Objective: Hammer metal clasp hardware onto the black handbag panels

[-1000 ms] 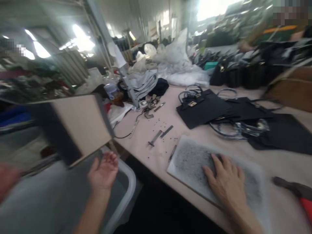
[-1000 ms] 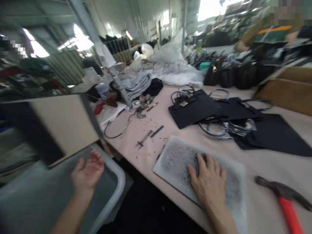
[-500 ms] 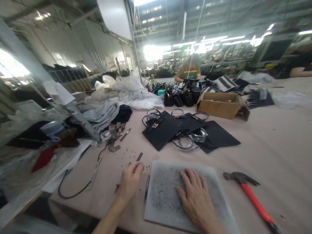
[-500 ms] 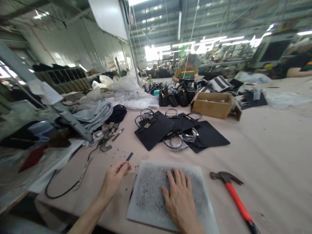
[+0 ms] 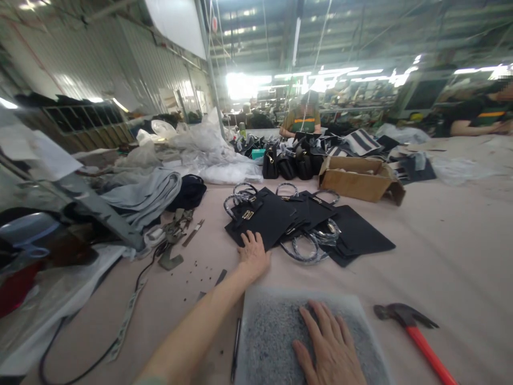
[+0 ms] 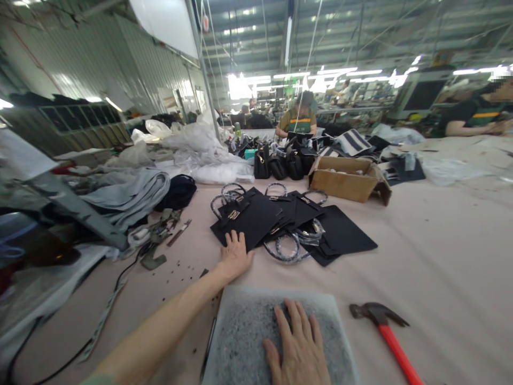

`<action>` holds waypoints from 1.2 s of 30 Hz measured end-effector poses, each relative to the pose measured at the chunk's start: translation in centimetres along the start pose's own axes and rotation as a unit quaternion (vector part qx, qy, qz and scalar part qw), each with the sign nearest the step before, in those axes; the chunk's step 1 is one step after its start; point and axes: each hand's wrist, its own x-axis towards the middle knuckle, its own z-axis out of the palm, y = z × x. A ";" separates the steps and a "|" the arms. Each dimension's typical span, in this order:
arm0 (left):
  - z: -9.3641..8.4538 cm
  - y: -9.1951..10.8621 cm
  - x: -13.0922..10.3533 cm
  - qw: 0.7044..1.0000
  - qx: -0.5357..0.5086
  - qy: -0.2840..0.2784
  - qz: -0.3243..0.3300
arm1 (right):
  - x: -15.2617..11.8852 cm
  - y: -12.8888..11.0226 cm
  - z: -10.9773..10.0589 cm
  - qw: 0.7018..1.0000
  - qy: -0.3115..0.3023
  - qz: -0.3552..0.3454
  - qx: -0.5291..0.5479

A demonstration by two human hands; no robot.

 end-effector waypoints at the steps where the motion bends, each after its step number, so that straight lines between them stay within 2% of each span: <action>1: 0.4 -0.1 0.0 1.000 -0.020 0.006 0.003 | -0.1 0.1 0.2 1.000 0.000 0.000 0.001; 4: 0.9 -1.1 -0.4 0.994 -0.104 0.042 0.016 | -0.2 0.1 0.3 1.000 0.000 0.005 -0.004; 7: 0.2 -3.0 -0.8 0.987 -0.143 0.049 0.059 | -0.1 -0.1 0.0 1.000 0.008 -0.001 -0.014; 10: -2.1 -5.2 -0.9 0.989 -0.092 0.026 0.113 | 0.0 -0.3 -0.5 1.000 0.007 -0.002 -0.015; 13: -5.4 -6.9 -1.7 0.981 -0.053 0.063 0.173 | 0.2 -0.5 -1.0 1.000 0.001 0.008 0.003; 16: -7.4 -7.3 -5.3 0.961 -0.071 0.135 0.230 | 0.7 -0.8 -1.9 0.998 -0.005 0.025 0.051; 19: -6.6 -6.5 -12.4 0.941 -0.055 0.174 0.285 | 1.2 -0.7 -3.0 0.982 0.002 0.084 0.169; 20: -5.8 -6.0 -15.2 0.936 -0.041 0.176 0.302 | 1.4 -0.5 -3.4 0.965 0.017 0.120 0.232; 21: -4.9 -5.6 -18.0 0.931 -0.028 0.173 0.319 | 1.4 -0.3 -3.6 0.936 0.043 0.167 0.306; 24: -2.3 -4.5 -25.3 0.924 -0.002 0.147 0.354 | 1.1 1.1 -4.2 0.808 0.129 0.307 0.486; 27: -1.0 -4.0 -29.7 0.922 0.005 0.136 0.363 | 0.0 2.5 -5.0 0.709 0.136 0.370 0.584; 29: -0.8 -4.1 -31.1 0.924 0.005 0.132 0.357 | -0.8 3.3 -6.0 0.658 0.086 0.369 0.650; 30: -0.8 -4.2 -31.5 0.926 0.005 0.129 0.354 | -1.2 3.6 -6.6 0.641 0.062 0.367 0.672; 31: -1.0 -4.4 -31.8 0.928 0.004 0.120 0.353 | -1.6 3.9 -7.2 0.635 0.042 0.364 0.680; 36: -2.1 -5.8 -32.4 0.918 0.010 0.071 0.391 | -3.4 4.9 -9.6 0.657 -0.004 0.397 0.641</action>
